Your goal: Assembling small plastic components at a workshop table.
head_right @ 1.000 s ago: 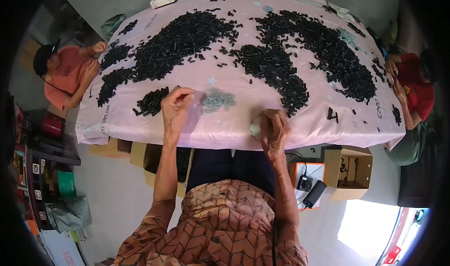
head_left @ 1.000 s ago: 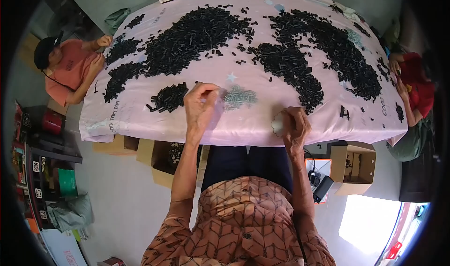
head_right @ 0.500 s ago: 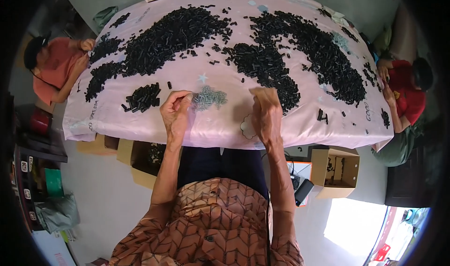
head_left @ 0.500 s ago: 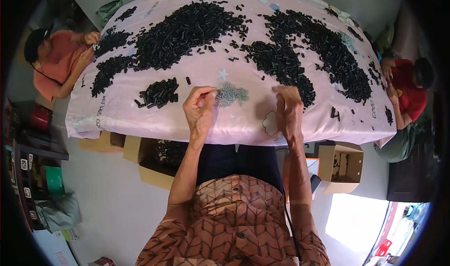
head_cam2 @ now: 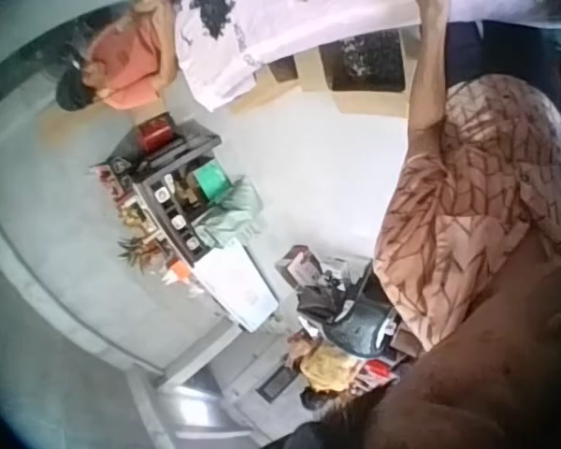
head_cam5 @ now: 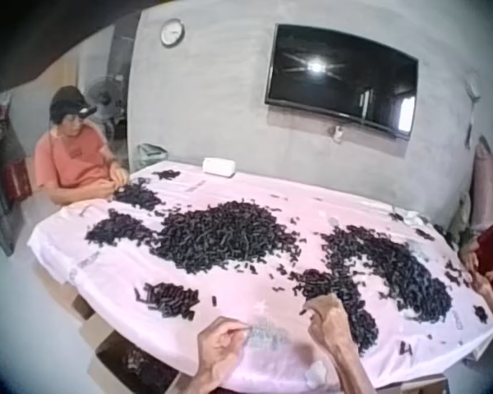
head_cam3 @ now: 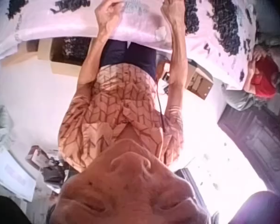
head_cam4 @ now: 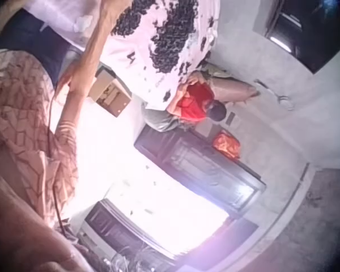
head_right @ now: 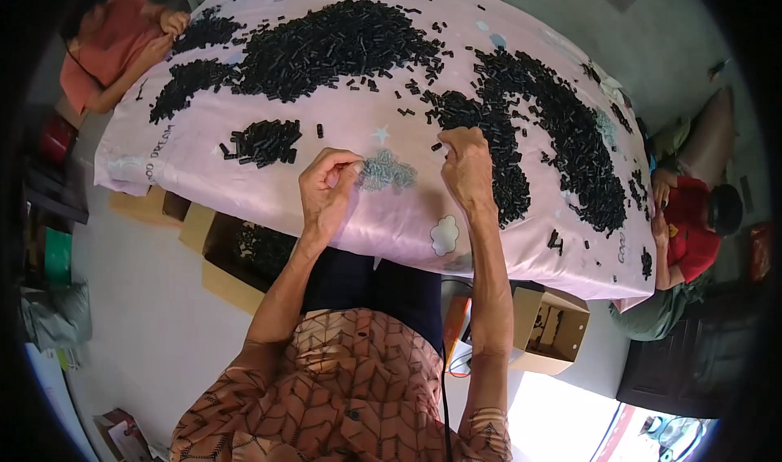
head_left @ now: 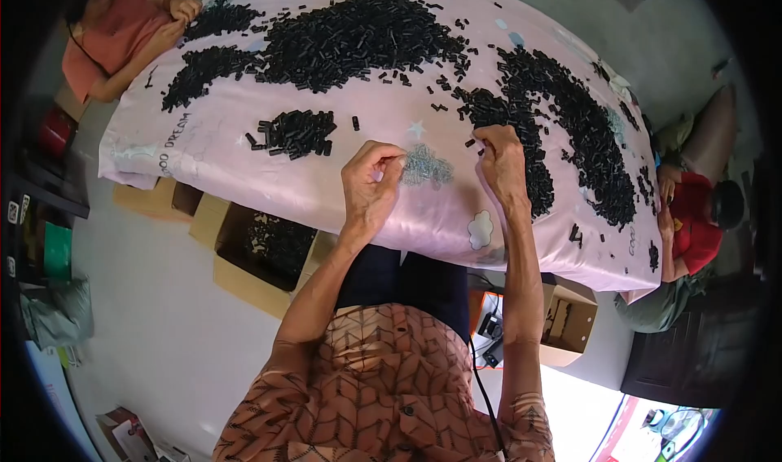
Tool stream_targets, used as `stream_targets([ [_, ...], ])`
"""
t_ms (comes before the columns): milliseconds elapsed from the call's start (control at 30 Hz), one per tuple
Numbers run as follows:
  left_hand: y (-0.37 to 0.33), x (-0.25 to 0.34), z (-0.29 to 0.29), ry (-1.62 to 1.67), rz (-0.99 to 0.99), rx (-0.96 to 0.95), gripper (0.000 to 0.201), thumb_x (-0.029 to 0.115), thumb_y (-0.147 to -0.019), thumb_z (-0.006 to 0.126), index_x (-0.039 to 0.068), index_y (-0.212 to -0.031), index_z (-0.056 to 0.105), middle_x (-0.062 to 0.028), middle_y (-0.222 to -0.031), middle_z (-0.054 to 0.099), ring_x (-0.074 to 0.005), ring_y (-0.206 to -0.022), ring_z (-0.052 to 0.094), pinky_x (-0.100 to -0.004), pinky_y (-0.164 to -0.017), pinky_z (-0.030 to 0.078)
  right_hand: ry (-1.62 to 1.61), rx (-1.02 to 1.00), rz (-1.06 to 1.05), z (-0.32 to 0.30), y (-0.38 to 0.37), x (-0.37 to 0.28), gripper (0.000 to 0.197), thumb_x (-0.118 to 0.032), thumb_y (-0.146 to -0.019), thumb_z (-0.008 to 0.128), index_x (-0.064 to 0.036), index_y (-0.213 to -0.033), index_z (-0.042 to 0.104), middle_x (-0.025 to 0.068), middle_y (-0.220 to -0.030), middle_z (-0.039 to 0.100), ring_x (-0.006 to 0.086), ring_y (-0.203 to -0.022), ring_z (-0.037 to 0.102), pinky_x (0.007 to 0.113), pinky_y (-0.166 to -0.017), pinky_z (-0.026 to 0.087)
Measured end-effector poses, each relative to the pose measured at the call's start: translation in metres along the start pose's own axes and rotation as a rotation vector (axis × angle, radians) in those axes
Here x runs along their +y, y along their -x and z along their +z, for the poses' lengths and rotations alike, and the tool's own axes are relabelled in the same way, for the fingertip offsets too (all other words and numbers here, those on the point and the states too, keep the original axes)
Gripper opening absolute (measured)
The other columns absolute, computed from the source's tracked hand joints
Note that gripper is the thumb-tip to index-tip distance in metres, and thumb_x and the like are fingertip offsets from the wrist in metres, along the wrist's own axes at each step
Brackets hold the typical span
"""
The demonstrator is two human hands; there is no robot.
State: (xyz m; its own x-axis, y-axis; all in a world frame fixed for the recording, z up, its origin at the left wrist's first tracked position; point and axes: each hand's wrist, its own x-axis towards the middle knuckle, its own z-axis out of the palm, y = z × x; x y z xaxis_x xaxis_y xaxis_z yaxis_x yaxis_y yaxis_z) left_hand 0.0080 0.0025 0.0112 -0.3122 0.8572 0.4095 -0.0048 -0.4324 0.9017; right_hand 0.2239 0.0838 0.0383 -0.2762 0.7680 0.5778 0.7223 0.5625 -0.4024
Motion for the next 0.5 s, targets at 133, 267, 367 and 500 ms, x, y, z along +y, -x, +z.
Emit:
stream_targets([
  [133, 0.0, -0.002, 0.001, 0.019, 0.007, 0.013, 0.008, -0.009, -0.083, 0.06, -0.003, -0.087, 0.065, -0.0044, -0.081, 0.061, -0.0081, -0.068, 0.054, -0.0217, -0.062, 0.044, -0.045, 0.039, 0.066, -0.007, 0.0, 0.001, 0.02, 0.006, -0.076, 0.057, -0.0007, -0.091, 0.068, 0.012, -0.09, 0.067, 0.0325, -0.086, 0.058, 0.04, -0.08, 0.048],
  [267, 0.001, -0.001, 0.001, 0.003, 0.009, 0.009, 0.009, -0.009, -0.083, 0.06, -0.003, -0.087, 0.066, -0.0047, -0.082, 0.062, -0.0085, -0.067, 0.054, -0.0217, -0.061, 0.043, 0.184, -0.083, -0.131, -0.006, 0.0, -0.013, 0.021, 0.004, -0.074, 0.06, -0.0024, -0.092, 0.068, 0.0093, -0.097, 0.065, 0.0289, -0.092, 0.055, 0.038, -0.084, 0.045],
  [367, 0.001, -0.006, 0.002, -0.023, 0.02, 0.0, 0.01, -0.009, -0.082, 0.061, -0.002, -0.087, 0.066, -0.0048, -0.083, 0.063, -0.0087, -0.067, 0.054, -0.0217, -0.061, 0.043, 0.283, -0.162, -0.145, 0.0, 0.001, -0.016, 0.019, 0.003, -0.074, 0.062, -0.0019, -0.091, 0.067, 0.0093, -0.095, 0.064, 0.0284, -0.09, 0.054, 0.037, -0.083, 0.045],
  [500, 0.002, -0.004, 0.004, -0.006, 0.003, -0.014, 0.011, -0.01, -0.081, 0.061, -0.002, -0.087, 0.066, -0.005, -0.085, 0.063, -0.0088, -0.067, 0.054, -0.0219, -0.061, 0.044, 0.298, -0.14, -0.153, 0.0, 0.007, -0.019, 0.018, 0.003, -0.073, 0.063, -0.002, -0.09, 0.066, 0.0096, -0.092, 0.063, 0.0279, -0.088, 0.055, 0.038, -0.081, 0.046],
])
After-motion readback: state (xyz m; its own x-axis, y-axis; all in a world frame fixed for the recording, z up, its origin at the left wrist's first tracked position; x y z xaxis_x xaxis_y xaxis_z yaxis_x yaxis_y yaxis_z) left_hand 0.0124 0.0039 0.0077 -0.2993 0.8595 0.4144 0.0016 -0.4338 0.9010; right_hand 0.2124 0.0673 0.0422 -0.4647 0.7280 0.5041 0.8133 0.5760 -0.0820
